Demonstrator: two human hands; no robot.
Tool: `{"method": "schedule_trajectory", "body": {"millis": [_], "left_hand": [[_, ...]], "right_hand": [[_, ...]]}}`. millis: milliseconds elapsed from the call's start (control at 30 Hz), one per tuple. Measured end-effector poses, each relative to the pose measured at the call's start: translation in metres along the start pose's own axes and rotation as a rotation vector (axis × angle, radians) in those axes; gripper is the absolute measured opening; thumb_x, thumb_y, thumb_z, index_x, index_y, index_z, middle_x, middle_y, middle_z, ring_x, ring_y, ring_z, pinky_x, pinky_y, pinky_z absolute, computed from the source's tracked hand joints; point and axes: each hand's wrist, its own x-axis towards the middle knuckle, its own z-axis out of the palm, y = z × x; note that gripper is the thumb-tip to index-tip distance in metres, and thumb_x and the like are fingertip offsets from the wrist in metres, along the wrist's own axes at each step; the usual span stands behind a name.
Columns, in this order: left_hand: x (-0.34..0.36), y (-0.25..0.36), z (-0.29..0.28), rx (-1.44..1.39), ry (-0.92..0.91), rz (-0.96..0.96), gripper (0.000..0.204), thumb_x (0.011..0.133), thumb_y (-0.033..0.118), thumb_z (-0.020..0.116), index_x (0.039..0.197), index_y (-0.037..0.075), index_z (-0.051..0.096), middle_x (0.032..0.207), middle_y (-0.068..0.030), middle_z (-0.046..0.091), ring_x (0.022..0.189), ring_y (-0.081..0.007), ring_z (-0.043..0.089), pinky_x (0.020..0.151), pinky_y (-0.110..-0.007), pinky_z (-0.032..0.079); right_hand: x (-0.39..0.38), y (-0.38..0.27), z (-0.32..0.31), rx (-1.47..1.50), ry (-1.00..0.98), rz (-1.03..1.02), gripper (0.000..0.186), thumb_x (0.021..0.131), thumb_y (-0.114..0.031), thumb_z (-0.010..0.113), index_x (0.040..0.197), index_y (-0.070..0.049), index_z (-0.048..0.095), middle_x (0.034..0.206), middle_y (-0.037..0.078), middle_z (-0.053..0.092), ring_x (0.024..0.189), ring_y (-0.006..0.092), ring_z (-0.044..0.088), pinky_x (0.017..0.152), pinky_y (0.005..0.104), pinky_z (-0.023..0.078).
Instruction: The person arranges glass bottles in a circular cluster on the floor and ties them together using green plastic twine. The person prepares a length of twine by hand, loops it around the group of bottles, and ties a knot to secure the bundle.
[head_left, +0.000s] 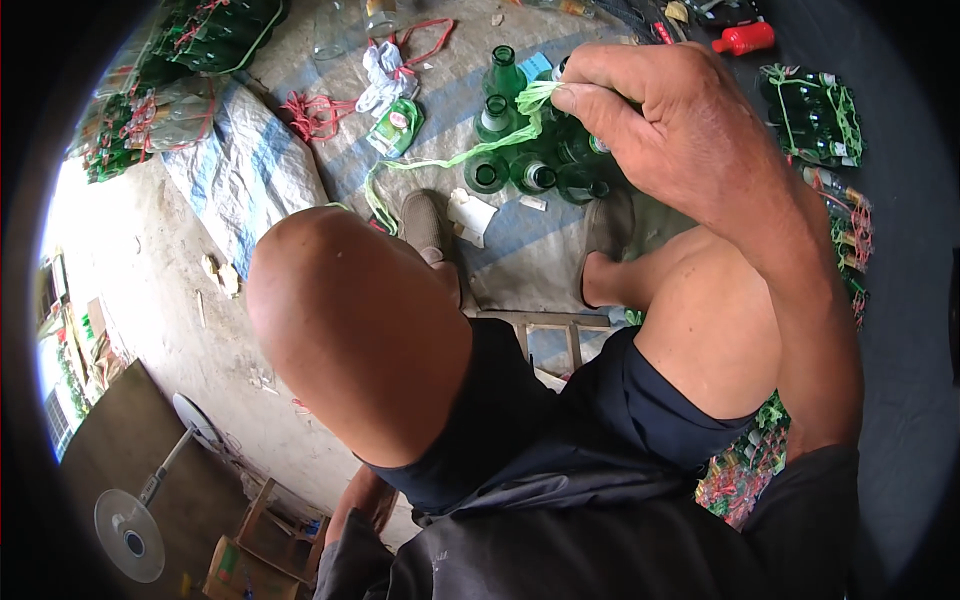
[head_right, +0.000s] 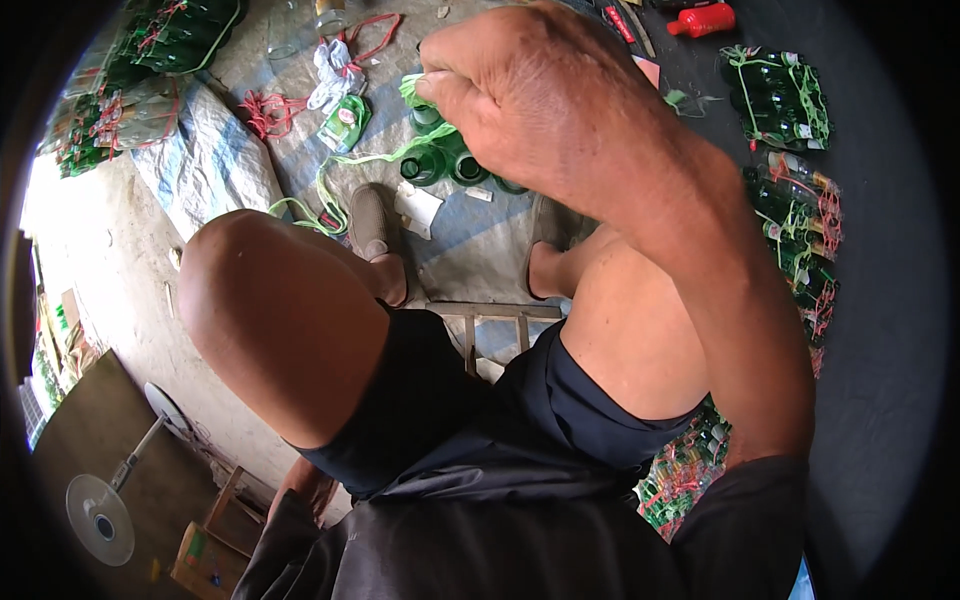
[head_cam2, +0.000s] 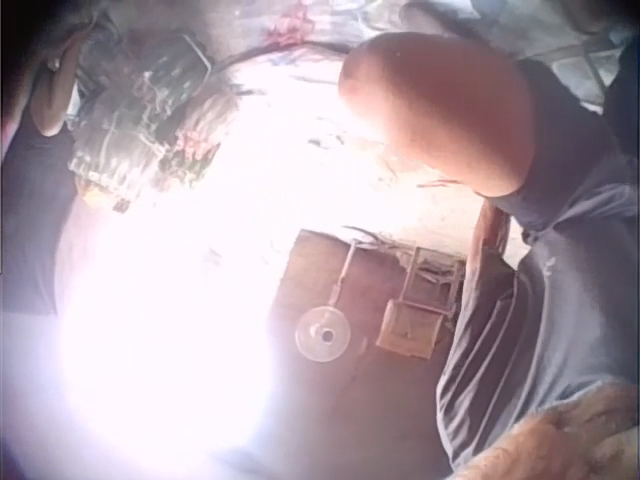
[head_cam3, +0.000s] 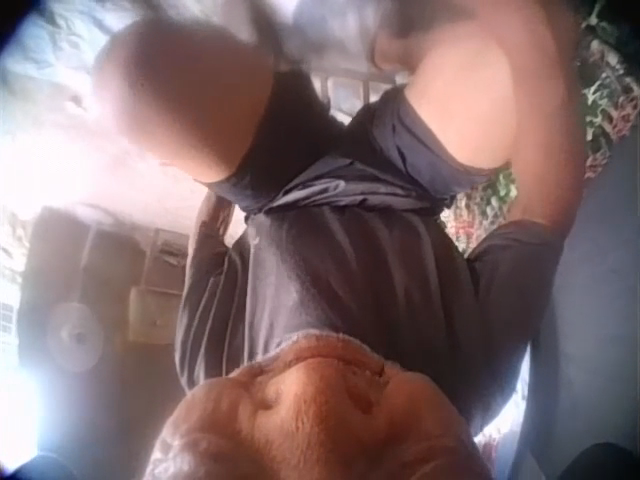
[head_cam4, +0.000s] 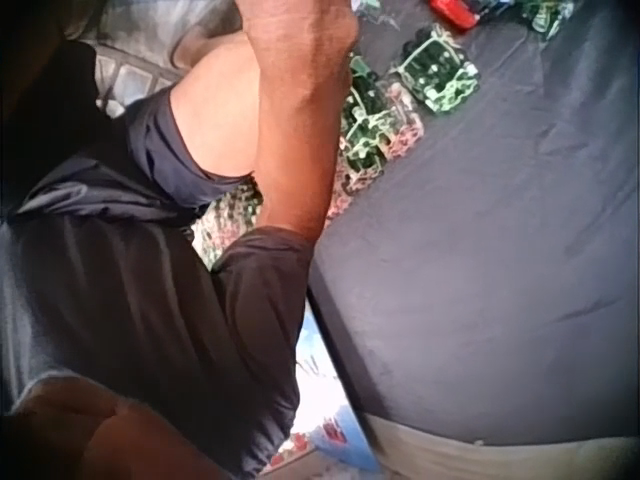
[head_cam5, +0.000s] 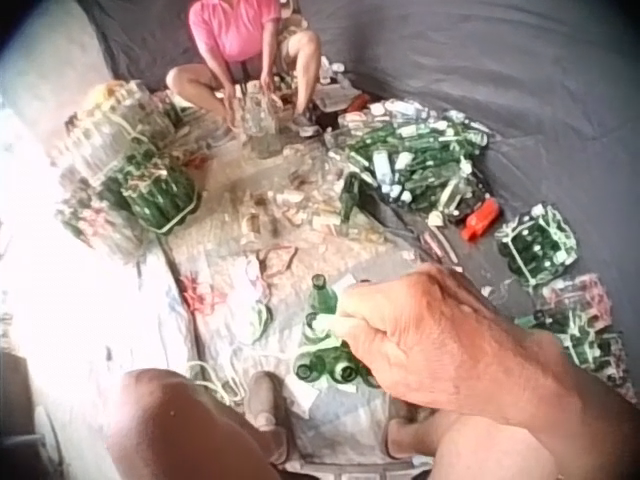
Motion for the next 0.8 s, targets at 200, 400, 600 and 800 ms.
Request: {"method": "schedule_trajectory", "body": {"millis": [200,400,600,800], "left_hand": [[-0.041,0.031,0.017,0.104,-0.031,-0.02,0.063,0.084,0.023,0.065,0.14,0.001,0.047,0.124,-0.019,0.062,0.109,-0.0319,0.06,0.09,-0.041,0.05],[-0.096,0.122,0.027,0.243,-0.11,-0.001,0.062,0.084,0.02,0.062,0.14,0.0,0.046,0.124,-0.0219,0.061,0.112,-0.034,0.058,0.093,-0.04,0.048],[-0.137,0.291,0.069,0.479,-0.317,0.078,0.062,0.084,0.016,0.06,0.141,-0.001,0.044,0.124,-0.0247,0.06,0.116,-0.0361,0.056,0.096,-0.04,0.047],[-0.132,0.441,0.121,0.727,-0.526,0.075,0.061,0.083,0.013,0.057,0.141,-0.003,0.043,0.125,-0.0276,0.059,0.119,-0.0381,0.055,0.099,-0.039,0.046]], "right_hand": [[-0.01,0.005,-0.004,0.005,-0.047,0.041,0.012,0.089,-0.007,0.065,0.085,0.003,0.06,0.064,0.015,0.052,0.054,0.0264,0.05,0.053,0.0354,0.041],[-0.004,0.003,-0.013,-0.076,-0.125,-0.087,0.026,0.07,0.0,0.078,0.09,0.004,0.061,0.081,0.013,0.061,0.064,0.0273,0.059,0.059,0.0315,0.048],[-0.02,0.019,-0.008,-0.556,0.072,-0.192,0.062,0.05,-0.03,0.096,0.092,0.0,0.063,0.09,0.011,0.064,0.069,0.0212,0.063,0.057,0.028,0.05],[-0.012,0.041,-0.017,-0.163,-0.052,0.05,0.026,0.076,-0.014,0.073,0.09,0.002,0.058,0.084,0.01,0.068,0.062,0.0208,0.058,0.058,0.0278,0.046]]}}
